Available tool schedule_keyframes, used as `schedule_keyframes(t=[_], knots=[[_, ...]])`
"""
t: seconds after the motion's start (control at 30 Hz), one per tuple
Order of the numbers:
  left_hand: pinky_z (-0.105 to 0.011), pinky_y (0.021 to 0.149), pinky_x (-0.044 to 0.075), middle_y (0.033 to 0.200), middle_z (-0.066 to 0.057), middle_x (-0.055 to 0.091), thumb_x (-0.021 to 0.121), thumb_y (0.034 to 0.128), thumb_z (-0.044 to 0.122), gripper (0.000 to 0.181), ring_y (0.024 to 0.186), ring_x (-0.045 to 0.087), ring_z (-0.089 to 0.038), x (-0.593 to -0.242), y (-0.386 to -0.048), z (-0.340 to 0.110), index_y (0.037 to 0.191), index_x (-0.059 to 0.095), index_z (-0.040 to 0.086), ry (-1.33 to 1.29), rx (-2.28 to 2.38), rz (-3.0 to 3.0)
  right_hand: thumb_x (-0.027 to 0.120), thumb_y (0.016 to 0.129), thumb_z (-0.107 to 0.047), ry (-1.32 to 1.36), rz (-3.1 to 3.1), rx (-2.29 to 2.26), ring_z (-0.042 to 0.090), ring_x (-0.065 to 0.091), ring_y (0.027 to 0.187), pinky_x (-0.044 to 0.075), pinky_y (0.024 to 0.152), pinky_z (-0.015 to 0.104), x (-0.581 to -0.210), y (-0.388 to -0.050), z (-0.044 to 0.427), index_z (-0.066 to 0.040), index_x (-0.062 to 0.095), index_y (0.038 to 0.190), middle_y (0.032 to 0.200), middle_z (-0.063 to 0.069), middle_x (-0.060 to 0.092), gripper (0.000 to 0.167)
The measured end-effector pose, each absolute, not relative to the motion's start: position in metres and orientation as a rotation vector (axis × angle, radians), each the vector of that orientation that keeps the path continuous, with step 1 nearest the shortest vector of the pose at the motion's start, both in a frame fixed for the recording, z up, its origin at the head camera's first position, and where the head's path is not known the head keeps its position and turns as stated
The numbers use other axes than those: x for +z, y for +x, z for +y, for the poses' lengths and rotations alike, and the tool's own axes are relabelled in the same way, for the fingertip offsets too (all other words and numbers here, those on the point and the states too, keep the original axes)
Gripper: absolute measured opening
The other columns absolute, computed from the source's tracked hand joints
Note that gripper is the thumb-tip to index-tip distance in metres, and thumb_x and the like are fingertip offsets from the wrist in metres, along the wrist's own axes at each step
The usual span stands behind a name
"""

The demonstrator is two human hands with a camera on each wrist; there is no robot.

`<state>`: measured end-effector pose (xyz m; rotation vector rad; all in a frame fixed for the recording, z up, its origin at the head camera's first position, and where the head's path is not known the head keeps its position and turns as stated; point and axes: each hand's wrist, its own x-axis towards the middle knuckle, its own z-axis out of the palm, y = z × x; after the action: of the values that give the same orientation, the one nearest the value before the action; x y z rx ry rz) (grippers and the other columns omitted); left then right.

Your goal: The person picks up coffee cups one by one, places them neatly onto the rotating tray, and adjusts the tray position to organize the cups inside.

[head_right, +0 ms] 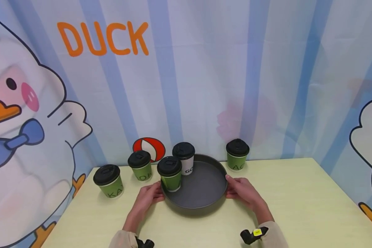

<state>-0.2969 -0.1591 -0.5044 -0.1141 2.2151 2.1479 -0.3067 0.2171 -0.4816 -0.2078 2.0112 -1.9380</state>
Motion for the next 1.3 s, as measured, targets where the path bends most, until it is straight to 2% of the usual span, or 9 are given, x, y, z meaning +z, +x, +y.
schedule_keyframes(t=[0.2,0.37,0.6,0.8,0.9,0.97,1.1,1.2,1.3], knots=[[-0.029,0.076,0.063,0.095,-0.009,0.071,0.055,0.1076,0.032,0.052,0.083,0.068,-0.014,-0.5,-0.293,-0.158,0.124,0.063,-0.016,-0.114,2.138,2.235,0.05,0.111,-0.036,-0.233,1.993,-1.882,0.018,0.07,0.085,0.062,0.083,0.033,-0.479,-0.305,0.22,0.022,0.052,0.125,0.094,0.013,0.068,0.059],[-0.029,0.077,0.063,0.097,-0.008,0.072,0.054,0.1079,0.034,0.053,0.085,0.069,-0.015,-0.499,-0.292,-0.158,0.124,0.063,-0.015,-0.105,2.124,2.257,0.049,0.111,-0.038,-0.225,1.987,-1.921,0.018,0.071,0.087,0.062,0.085,0.033,-0.478,-0.306,0.219,0.023,0.047,0.13,0.1,0.016,0.068,0.064],[-0.032,0.08,0.063,0.099,-0.008,0.072,0.053,0.1087,0.035,0.055,0.086,0.069,-0.015,-0.502,-0.293,-0.16,0.125,0.062,-0.016,-0.086,2.111,2.249,0.05,0.111,-0.036,-0.188,2.018,-1.927,0.018,0.069,0.083,0.063,0.081,0.033,-0.48,-0.307,0.216,0.021,0.049,0.127,0.094,0.013,0.067,0.059],[-0.033,0.081,0.063,0.1,-0.01,0.072,0.052,0.1089,0.034,0.054,0.086,0.07,-0.016,-0.502,-0.293,-0.16,0.125,0.062,-0.016,-0.063,2.106,2.252,0.051,0.11,-0.038,-0.152,2.016,-1.905,0.02,0.069,0.086,0.063,0.083,0.035,-0.48,-0.306,0.216,0.021,0.045,0.133,0.098,0.015,0.066,0.064],[-0.032,0.08,0.063,0.099,-0.009,0.072,0.053,0.1086,0.035,0.055,0.086,0.07,-0.015,-0.501,-0.293,-0.161,0.126,0.062,-0.016,-0.076,2.104,2.259,0.052,0.109,-0.04,-0.129,2.129,-1.872,0.022,0.07,0.085,0.063,0.082,0.036,-0.477,-0.305,0.215,0.021,0.042,0.136,0.1,0.017,0.068,0.068],[-0.031,0.079,0.063,0.099,-0.009,0.072,0.054,0.1082,0.035,0.055,0.086,0.069,-0.015,-0.5,-0.293,-0.161,0.125,0.062,-0.016,-0.091,2.106,2.256,0.054,0.108,-0.045,-0.098,2.37,-1.774,0.023,0.071,0.082,0.062,0.078,0.035,-0.474,-0.304,0.215,0.017,0.046,0.135,0.097,0.016,0.07,0.069],[-0.03,0.078,0.063,0.099,-0.009,0.072,0.054,0.1079,0.035,0.055,0.085,0.069,-0.014,-0.499,-0.293,-0.16,0.125,0.062,-0.016,-0.091,2.115,2.241,0.06,0.102,-0.053,0.046,2.994,-1.461,0.033,0.069,0.088,0.056,0.077,0.047,-0.462,-0.305,0.219,0.009,0.048,0.135,0.103,0.022,0.069,0.072],[-0.03,0.079,0.063,0.1,-0.01,0.072,0.054,0.1081,0.035,0.055,0.085,0.069,-0.014,-0.499,-0.292,-0.161,0.125,0.062,-0.016,-0.078,2.117,2.234,0.065,0.099,-0.052,0.127,3.26,-1.373,0.046,0.058,0.105,0.049,0.086,0.06,-0.455,-0.308,0.221,0.005,0.042,0.144,0.121,0.032,0.057,0.077],[-0.03,0.08,0.062,0.1,-0.011,0.072,0.054,0.108,0.035,0.055,0.086,0.069,-0.014,-0.5,-0.291,-0.161,0.126,0.062,-0.016,-0.068,2.125,2.226,0.07,0.096,-0.05,0.118,3.365,-1.39,0.053,0.048,0.116,0.042,0.092,0.067,-0.451,-0.313,0.222,0.002,0.035,0.151,0.132,0.036,0.045,0.084]])
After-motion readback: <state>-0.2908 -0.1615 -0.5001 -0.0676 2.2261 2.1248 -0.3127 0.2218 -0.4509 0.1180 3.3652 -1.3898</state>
